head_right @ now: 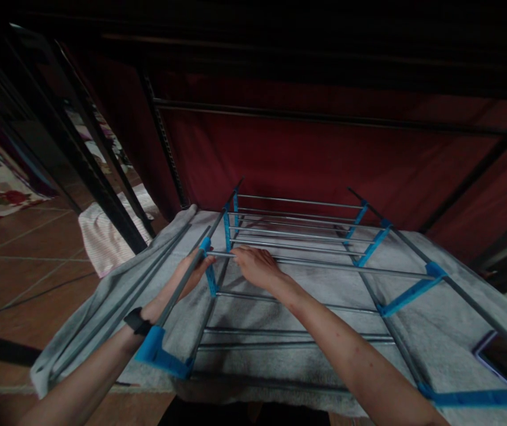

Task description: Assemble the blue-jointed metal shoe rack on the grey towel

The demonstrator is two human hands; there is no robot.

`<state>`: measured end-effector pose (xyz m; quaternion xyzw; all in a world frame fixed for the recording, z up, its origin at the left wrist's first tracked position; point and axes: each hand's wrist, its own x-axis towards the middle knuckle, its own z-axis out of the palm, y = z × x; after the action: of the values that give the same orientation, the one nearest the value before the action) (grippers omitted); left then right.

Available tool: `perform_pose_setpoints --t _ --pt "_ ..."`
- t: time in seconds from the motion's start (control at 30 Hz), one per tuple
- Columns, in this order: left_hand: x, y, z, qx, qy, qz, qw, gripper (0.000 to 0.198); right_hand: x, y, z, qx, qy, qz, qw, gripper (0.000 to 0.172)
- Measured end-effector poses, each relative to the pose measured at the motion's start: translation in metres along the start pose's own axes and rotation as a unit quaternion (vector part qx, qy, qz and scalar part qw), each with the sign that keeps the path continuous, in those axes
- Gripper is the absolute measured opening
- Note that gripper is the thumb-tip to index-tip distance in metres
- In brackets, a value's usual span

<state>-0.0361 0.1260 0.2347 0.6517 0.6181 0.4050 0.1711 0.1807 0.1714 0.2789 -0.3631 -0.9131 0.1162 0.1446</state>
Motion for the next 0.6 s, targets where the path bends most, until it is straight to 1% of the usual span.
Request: perform_pose_setpoints --t 0.1,0.27,0.4,0.5,0.6 --pt "-0.002 0.002 0.001 0.002 0.000 -0.003 1.000 0.027 0.002 0.002 0.002 0.005 0.001 0.002 1.000 0.033" --pt "-0.003 0.005 0.004 -0.004 0.005 0.012 1.000 0.025 0.001 0.004 0.009 0.025 -0.006 0.000 1.000 0.033" --pt "0.002 -0.002 0.007 0.004 0.003 0.003 1.000 0.025 0.001 0.003 0.009 -0.015 0.001 -0.015 1.000 0.033" --pt "0.000 -0.006 0.003 0.007 0.007 0.018 1.000 0.026 0.001 0.000 0.007 -0.053 -0.003 -0.021 0.998 0.033" --pt "-0.005 -0.004 -0.007 0.036 0.009 0.019 0.999 0.023 -0.002 -0.003 0.008 -0.067 0.002 -0.023 0.997 0.034"
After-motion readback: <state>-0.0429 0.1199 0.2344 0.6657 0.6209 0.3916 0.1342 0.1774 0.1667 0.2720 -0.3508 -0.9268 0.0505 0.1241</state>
